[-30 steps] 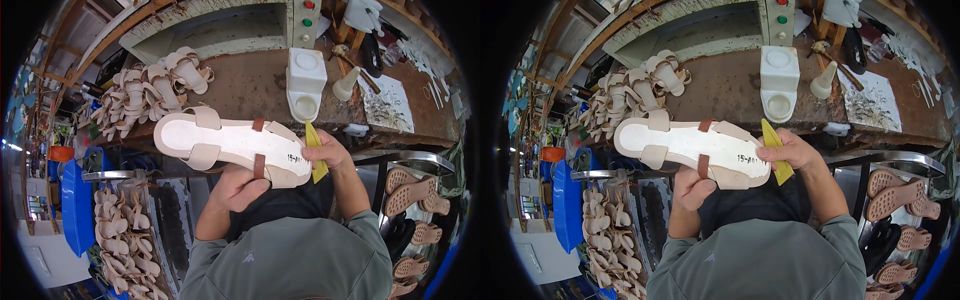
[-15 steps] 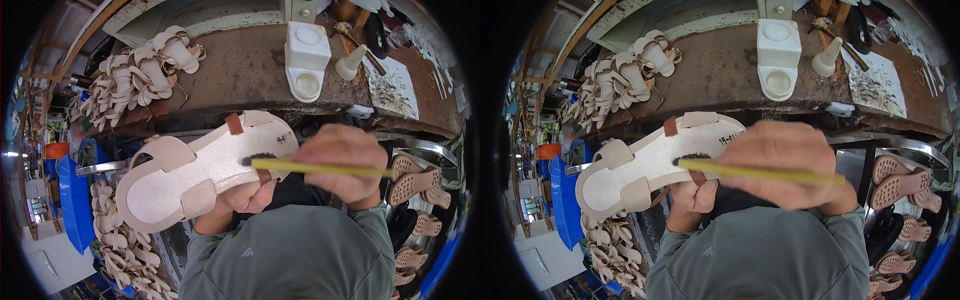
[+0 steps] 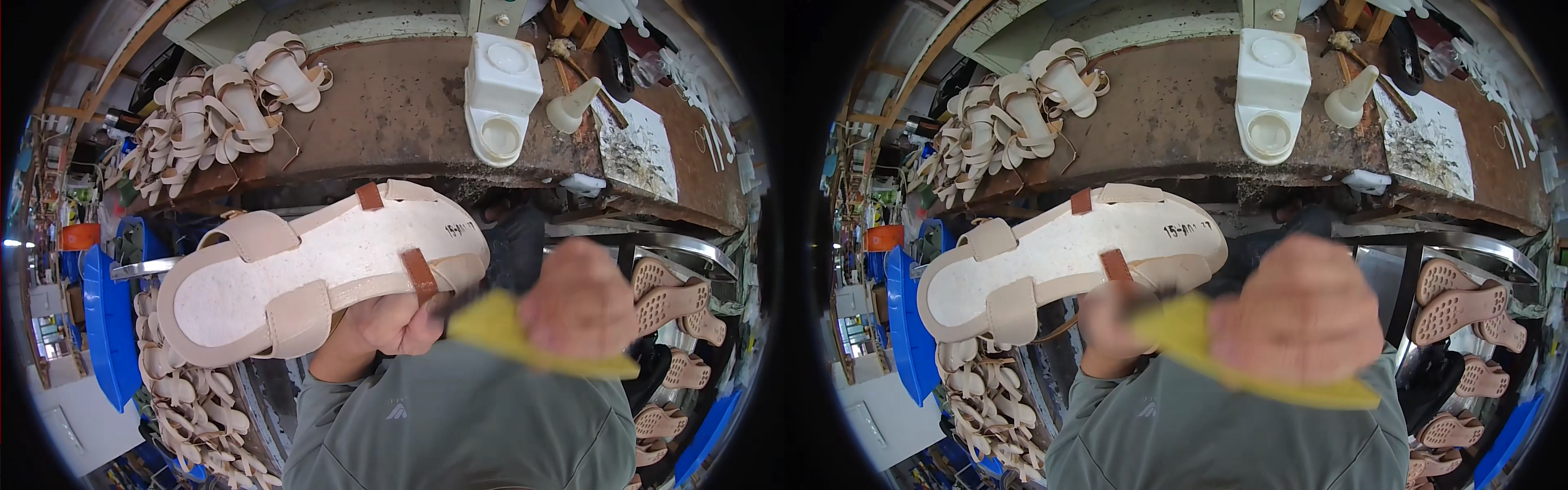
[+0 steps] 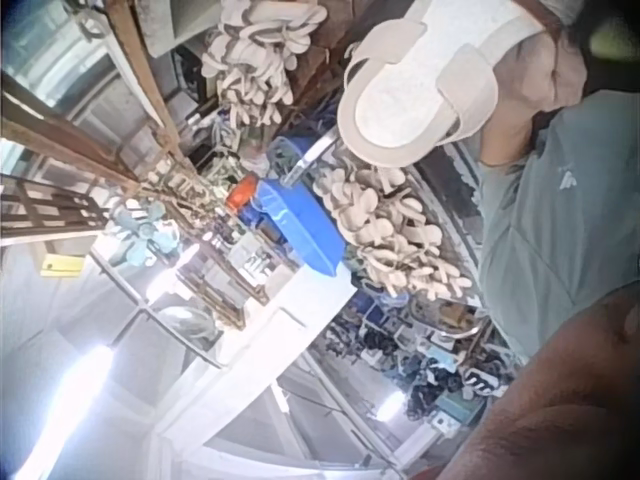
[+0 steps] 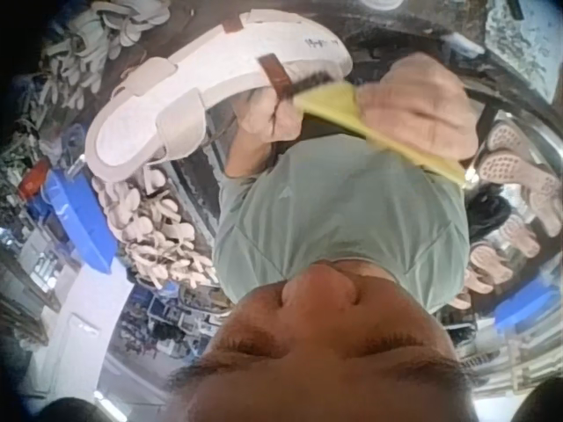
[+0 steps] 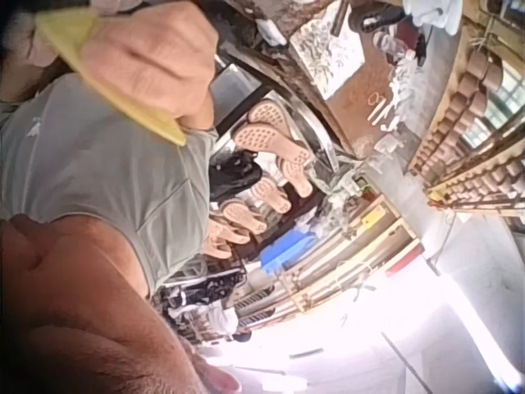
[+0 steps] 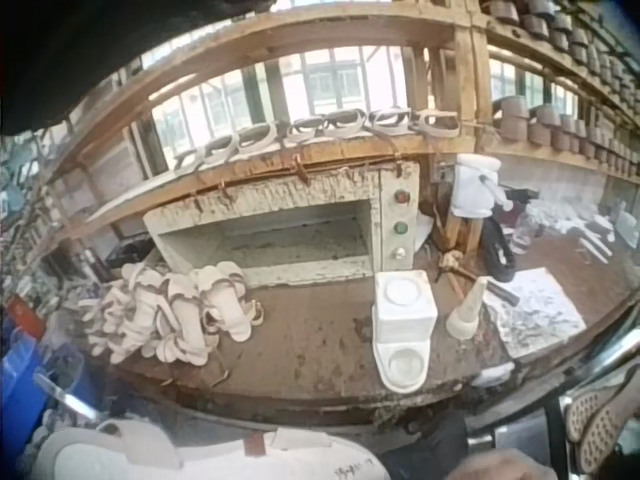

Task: The person repeatedly applies glue to the strap attachment points of multiple beige sandals using a small brush. They dip the brush into a white container, apply glue to the sole and strap areas, and then place each finished sandal on a nearby shelf.

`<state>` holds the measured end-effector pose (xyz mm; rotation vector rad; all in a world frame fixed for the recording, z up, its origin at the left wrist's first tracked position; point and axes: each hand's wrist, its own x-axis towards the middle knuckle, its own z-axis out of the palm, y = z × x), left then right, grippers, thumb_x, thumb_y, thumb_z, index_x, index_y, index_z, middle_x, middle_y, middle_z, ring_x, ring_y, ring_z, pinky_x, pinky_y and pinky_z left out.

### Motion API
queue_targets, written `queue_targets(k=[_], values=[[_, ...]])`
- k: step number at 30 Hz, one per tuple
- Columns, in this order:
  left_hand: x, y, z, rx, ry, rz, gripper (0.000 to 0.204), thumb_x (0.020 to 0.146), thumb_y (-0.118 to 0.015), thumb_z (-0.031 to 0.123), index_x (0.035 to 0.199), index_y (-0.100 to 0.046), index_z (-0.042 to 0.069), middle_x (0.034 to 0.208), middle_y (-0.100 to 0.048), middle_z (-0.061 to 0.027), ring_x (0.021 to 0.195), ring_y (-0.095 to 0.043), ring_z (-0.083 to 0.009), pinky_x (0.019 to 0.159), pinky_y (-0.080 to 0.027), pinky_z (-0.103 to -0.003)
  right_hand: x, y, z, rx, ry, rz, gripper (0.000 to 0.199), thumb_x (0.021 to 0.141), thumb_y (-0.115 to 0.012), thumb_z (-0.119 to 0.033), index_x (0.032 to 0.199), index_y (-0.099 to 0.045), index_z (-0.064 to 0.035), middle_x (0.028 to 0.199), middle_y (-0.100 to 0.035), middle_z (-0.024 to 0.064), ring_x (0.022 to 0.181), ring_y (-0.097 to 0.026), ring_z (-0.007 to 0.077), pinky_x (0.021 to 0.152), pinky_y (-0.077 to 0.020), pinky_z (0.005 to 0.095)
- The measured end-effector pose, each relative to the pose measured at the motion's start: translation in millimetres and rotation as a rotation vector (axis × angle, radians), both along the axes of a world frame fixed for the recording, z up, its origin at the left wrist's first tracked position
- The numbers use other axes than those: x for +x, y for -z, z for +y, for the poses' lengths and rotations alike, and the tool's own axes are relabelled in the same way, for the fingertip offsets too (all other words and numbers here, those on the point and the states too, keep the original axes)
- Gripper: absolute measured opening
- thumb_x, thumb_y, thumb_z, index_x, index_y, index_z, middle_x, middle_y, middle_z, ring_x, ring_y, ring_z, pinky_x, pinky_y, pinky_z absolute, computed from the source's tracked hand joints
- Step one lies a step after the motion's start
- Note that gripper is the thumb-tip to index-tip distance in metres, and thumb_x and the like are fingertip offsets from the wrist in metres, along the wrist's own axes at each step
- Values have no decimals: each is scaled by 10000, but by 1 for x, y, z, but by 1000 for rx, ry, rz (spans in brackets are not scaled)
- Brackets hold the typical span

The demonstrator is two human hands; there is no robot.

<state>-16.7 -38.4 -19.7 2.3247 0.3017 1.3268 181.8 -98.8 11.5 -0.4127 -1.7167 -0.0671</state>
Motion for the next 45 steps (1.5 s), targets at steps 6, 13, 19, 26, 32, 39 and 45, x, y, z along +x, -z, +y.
queue_targets(k=[6,13,19,26,32,39,45], values=[[0,-7,1,-40,-42,90,202,743,-531,60,844,-608,-98,898,-612,-216,795,-603,-349,775,-478,-417,4,-3,2,-10,-71,18,213,628,-748,-67,814,-675,8,750,-655,118,564,-564,176,462,-407,274],[13,8,14,-156,-117,-33,131,716,-567,11,805,-607,-77,797,-597,-213,660,-572,-334,672,-482,-374,8,6,-5,-362,-176,602,177,747,-728,-116,789,-651,37,695,-624,104,590,-605,183,495,-420,268],[35,73,68,-854,-54,-357,297,869,-459,134,1003,-575,-104,1001,-578,-124,924,-525,-179,836,-393,-281,74,82,30,-1054,496,704,120,847,-640,-99,885,-647,15,764,-612,14,632,-550,75,552,-411,207],[45,144,106,-1110,96,-286,361,890,-522,171,1142,-519,-87,1008,-572,-63,927,-512,-122,858,-370,-250,86,123,53,-954,662,290,100,822,-641,-69,885,-660,6,767,-632,68,626,-560,104,547,-429,237],[34,154,119,-1144,151,-121,412,874,-547,188,1181,-501,-84,965,-595,-65,910,-526,-115,833,-391,-253,88,128,59,-1015,627,278,95,828,-637,-68,879,-660,9,764,-627,44,611,-538,69,529,-419,223],[45,102,88,-1229,231,-321,591,844,-511,254,1258,-389,-150,1234,-507,-224,1121,-524,-282,980,-385,-372,90,120,53,-1276,454,666,135,846,-641,-105,897,-648,20,730,-614,14,592,-526,47,494,-414,203],[47,55,60,-1386,458,-402,649,832,-528,282,1260,-356,-175,1148,-549,-260,1010,-592,-298,882,-468,-373,41,64,34,-866,156,851,121,823,-628,-62,852,-624,56,672,-627,93,560,-565,150,490,-431,254]])
